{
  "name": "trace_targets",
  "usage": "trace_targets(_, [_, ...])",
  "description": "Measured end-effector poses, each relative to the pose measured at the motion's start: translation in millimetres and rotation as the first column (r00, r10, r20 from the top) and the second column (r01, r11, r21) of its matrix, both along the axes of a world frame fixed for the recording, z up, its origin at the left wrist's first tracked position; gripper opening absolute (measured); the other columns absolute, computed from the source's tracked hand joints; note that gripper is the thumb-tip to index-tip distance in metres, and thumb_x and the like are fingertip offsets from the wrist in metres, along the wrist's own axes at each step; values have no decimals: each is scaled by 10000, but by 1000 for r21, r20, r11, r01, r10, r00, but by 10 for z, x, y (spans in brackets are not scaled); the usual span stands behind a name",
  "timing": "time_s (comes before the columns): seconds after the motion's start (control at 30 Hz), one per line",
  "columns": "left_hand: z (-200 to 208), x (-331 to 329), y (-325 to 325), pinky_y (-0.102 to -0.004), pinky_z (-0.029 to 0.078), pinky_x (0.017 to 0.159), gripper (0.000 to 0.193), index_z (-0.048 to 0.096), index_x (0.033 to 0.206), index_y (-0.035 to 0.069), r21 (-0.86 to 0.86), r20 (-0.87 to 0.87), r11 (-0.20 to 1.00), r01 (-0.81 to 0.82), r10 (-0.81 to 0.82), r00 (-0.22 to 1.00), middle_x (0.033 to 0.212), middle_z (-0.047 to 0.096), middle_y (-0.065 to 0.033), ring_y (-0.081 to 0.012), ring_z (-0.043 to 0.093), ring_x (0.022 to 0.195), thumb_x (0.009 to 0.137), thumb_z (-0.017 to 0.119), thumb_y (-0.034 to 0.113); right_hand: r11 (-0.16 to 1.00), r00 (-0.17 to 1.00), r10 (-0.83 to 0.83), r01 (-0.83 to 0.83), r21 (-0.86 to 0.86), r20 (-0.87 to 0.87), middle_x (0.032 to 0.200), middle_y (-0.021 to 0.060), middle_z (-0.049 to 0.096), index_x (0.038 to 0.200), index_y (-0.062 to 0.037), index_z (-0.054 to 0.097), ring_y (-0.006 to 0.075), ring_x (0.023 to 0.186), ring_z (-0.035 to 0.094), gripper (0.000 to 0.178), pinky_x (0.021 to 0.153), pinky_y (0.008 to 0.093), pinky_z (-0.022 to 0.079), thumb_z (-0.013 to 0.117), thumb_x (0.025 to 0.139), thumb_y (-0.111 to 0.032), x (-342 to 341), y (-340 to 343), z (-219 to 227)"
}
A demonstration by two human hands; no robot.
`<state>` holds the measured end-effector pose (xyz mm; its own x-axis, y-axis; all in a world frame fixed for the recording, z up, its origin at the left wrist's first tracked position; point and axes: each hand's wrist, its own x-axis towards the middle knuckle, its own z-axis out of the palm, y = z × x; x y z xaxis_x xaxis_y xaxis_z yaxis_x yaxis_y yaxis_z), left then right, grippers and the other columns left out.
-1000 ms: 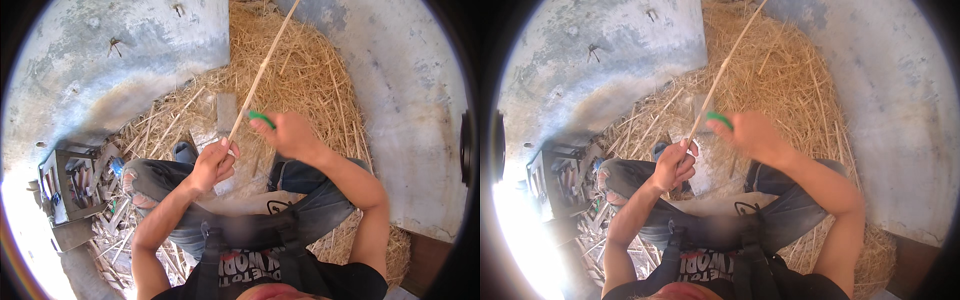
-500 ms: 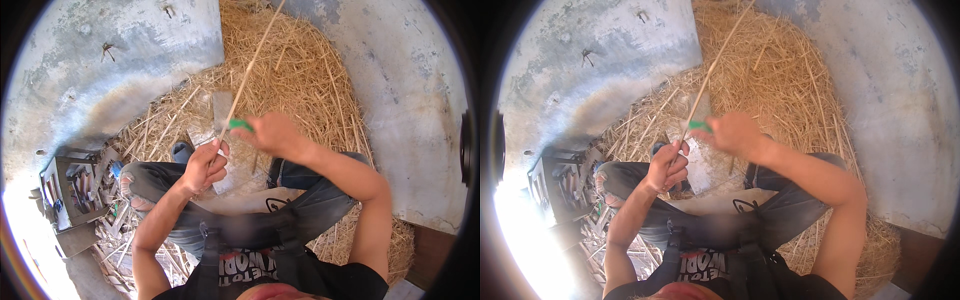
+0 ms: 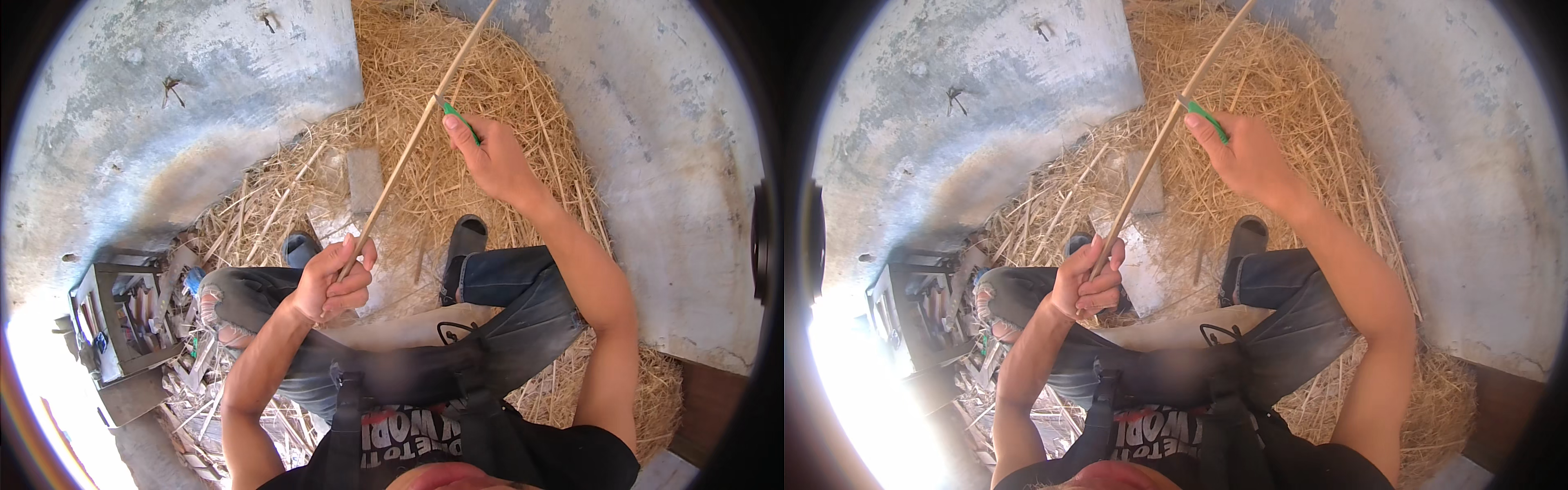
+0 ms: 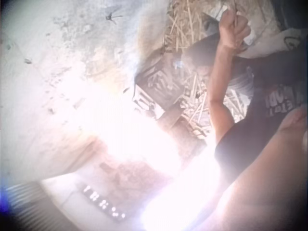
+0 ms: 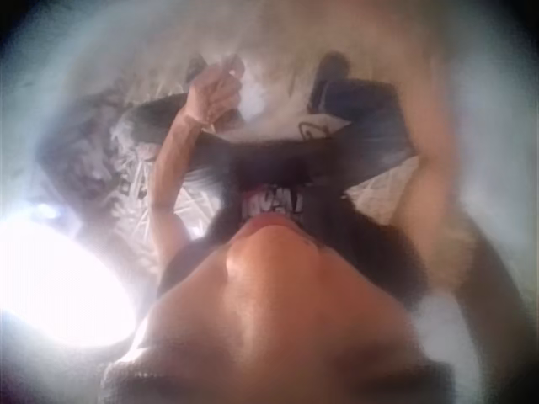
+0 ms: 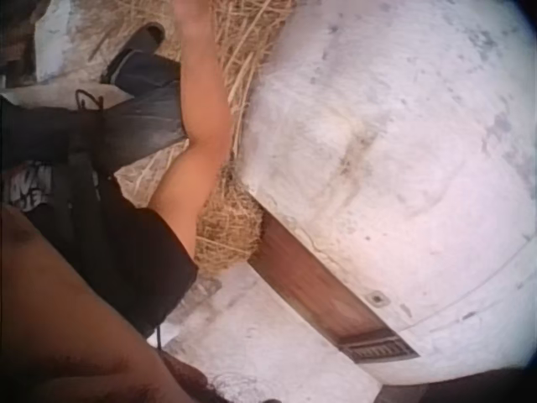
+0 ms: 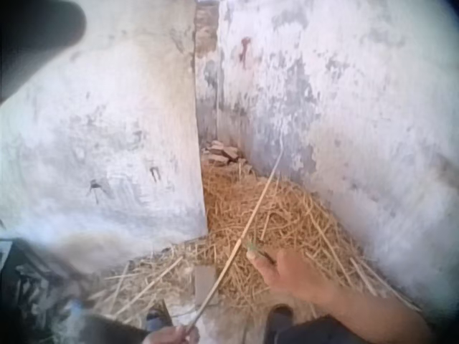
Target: The person scrapes a wooden strip using a green-handled tool while sitting on a floor covered in straw.
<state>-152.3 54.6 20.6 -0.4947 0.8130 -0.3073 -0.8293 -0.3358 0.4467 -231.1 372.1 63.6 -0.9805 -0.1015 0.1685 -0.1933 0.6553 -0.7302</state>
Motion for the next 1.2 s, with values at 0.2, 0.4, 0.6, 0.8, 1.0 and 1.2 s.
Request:
trace_targets(0.2, [-101, -14, 39, -202, 197, 340, 443, 514, 1035, 74, 127, 5, 988, 91, -92, 996, 516, 311, 67, -34, 241, 361, 1128, 380, 486, 907, 986, -9, 77, -414, 165, 580, -57, 441, 779, -58, 680, 70, 526, 396, 576, 499, 301, 306, 622, 1012, -582, 84, -207, 43])
trace_targets(0.4, [-119, 12, 96, -203, 200, 343, 434, 500, 1016, 72, 99, -1, 991, 93, -93, 996, 515, 313, 68, -36, 240, 358, 1131, 379, 473, 857, 923, 9, 192, -479, 386, 595, -68, 461, 816, -72, 705, 56, 544, 417, 481, 504, 285, 317, 727, 965, -529, 97, -294, -105])
trace_targets(0.6, [-129, 7, 104, -213, 204, 340, 438, 500, 1024, 74, 144, 43, 986, 80, -87, 995, 511, 307, 68, -40, 245, 352, 1132, 373, 480, 880, 940, 66, 103, -463, 336, 560, -73, 467, 854, -73, 664, 26, 487, 406, 390, 455, 241, 293, 775, 959, -432, 253, -497, -101])
trace_targets(0.8, [-149, 120, 320, -228, 315, 391, 508, 523, 1121, 63, -350, -545, 932, -92, -122, 830, 550, 388, 44, -75, 356, 397, 1108, 382, 550, 895, 937, 234, -104, -434, 258, 688, -61, 557, 987, -62, 681, 19, 585, 457, 291, 524, 230, 353, 803, 944, -323, 392, -579, -241])
trace_targets(1.0, [-165, 66, 382, -332, 564, 834, 392, 535, 1362, 14, -479, -835, 784, -395, -268, 480, 1008, 673, -95, -174, 679, 943, 1037, 646, 205, 886, 929, 365, -329, -326, 54, 754, 11, 631, 1057, -28, 673, 102, 634, 559, 289, 589, 311, 453, 782, 949, -272, 335, -475, -217])
trace_targets(1.2, [4, -103, 220, -364, 551, 889, 299, 617, 1220, -18, -40, -985, 503, -863, -163, -49, 1119, 688, -155, -242, 677, 1018, 927, 674, 1, 915, 899, 361, -393, 88, 249, 836, 178, 702, 1063, -56, 674, 347, 796, 707, 206, 713, 457, 525, 737, 906, -175, 220, -190, 83])
